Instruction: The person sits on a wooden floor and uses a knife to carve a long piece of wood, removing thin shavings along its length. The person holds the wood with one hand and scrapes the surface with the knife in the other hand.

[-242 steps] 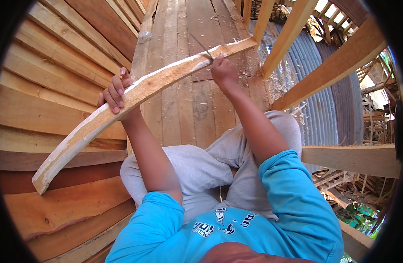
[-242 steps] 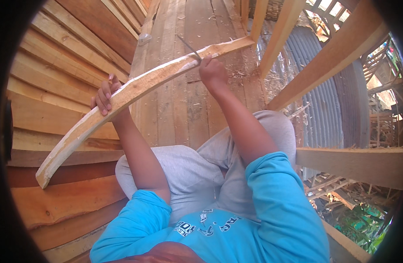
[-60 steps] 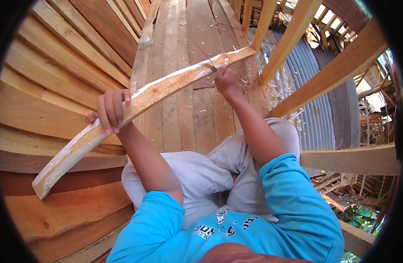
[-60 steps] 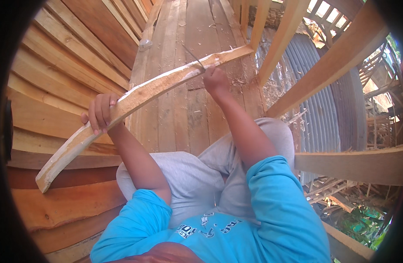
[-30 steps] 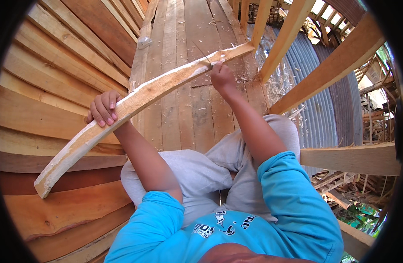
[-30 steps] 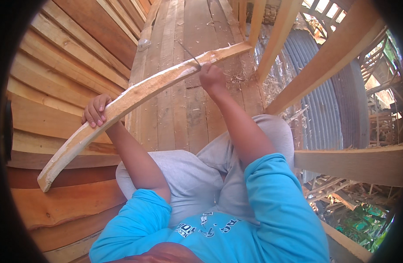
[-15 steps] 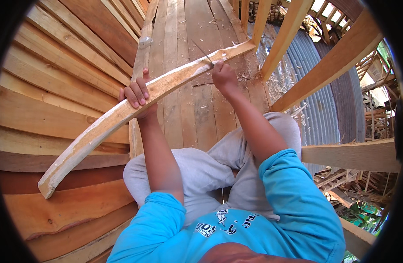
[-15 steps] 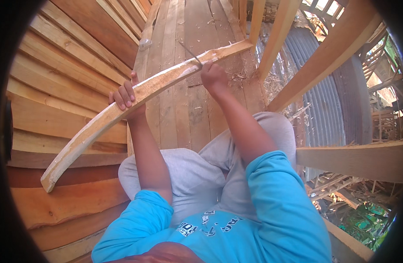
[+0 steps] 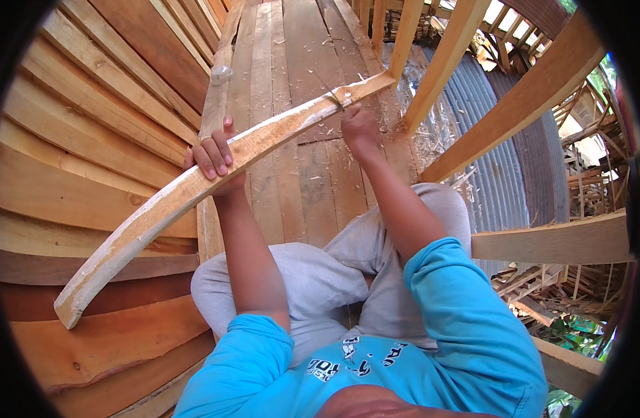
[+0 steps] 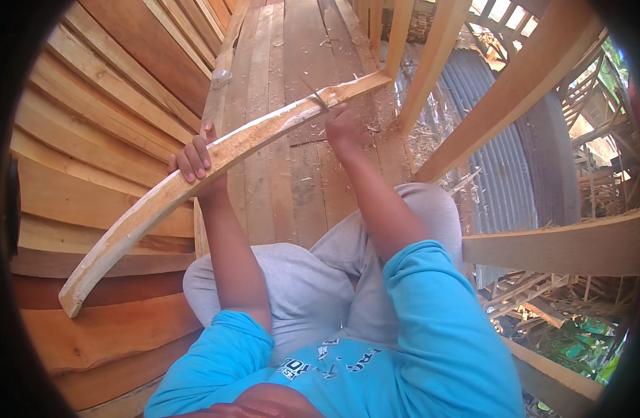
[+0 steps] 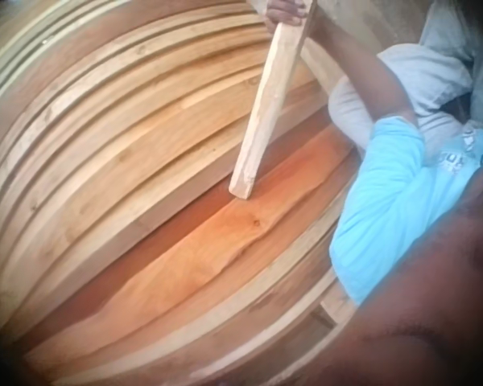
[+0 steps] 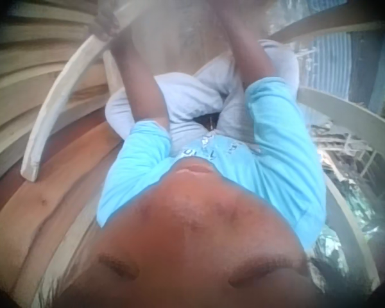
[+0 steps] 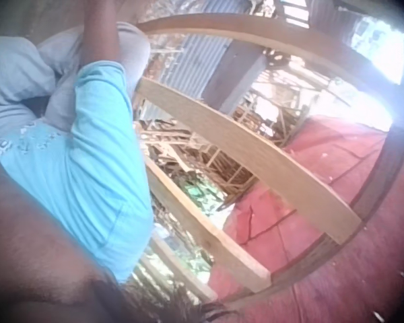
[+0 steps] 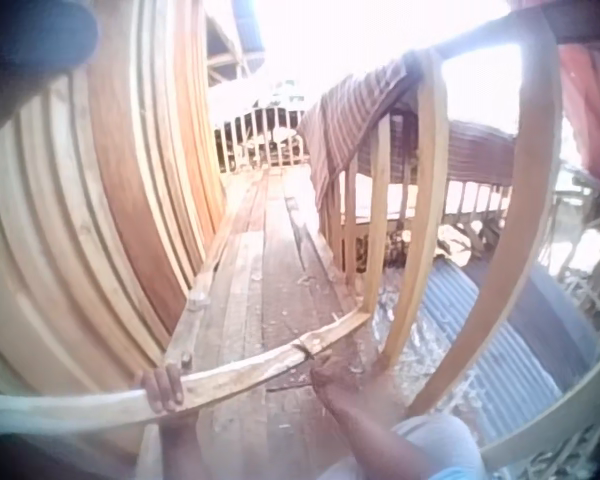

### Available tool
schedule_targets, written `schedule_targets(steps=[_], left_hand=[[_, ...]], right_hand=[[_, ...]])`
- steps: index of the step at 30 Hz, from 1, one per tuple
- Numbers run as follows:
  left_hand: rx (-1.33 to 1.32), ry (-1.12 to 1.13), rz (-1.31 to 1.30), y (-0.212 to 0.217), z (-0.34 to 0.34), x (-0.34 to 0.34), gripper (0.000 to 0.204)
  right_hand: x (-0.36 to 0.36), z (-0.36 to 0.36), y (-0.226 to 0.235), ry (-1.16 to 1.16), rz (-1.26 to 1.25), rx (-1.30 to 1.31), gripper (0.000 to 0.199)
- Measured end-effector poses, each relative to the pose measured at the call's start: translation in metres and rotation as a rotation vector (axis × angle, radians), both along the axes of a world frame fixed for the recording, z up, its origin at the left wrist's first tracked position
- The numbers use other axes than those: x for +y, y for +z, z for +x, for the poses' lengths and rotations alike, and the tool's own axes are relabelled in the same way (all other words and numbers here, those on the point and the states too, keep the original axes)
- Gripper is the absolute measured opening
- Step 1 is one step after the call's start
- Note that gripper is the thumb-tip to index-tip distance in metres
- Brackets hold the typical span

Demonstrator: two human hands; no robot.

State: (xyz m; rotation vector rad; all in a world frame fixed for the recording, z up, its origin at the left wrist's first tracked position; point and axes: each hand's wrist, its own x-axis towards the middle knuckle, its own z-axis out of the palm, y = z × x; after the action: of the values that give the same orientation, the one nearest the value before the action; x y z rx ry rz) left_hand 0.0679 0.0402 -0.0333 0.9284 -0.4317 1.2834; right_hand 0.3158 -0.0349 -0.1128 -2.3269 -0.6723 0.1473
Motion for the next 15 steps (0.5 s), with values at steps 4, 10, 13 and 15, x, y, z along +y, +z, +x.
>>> schedule_targets(steps=[4, 10, 13, 15], left_hand=[[-0.001, 0.013, 0.014, 0.0, -0.006, 0.003, 0.058], [-0.021, -0.007, 0.045, 0.001, -0.005, 0.006, 0.056], [0.087, -0.032, 0.145, 0.005, -0.015, 0.013, 0.055], [0.1, -0.1, 0.205, 0.007, -0.024, 0.024, 0.053]], right_hand=[[-0.004, -0.04, 0.001, 0.183, 0.02, -0.058, 0.064], [0.007, -0.002, -0.013, 0.01, 0.063, 0.034, 0.063], [0.003, 0.001, -0.006, 0.045, 0.036, 0.115, 0.063], [0.001, -0.002, -0.001, 0.095, 0.031, 0.151, 0.063]])
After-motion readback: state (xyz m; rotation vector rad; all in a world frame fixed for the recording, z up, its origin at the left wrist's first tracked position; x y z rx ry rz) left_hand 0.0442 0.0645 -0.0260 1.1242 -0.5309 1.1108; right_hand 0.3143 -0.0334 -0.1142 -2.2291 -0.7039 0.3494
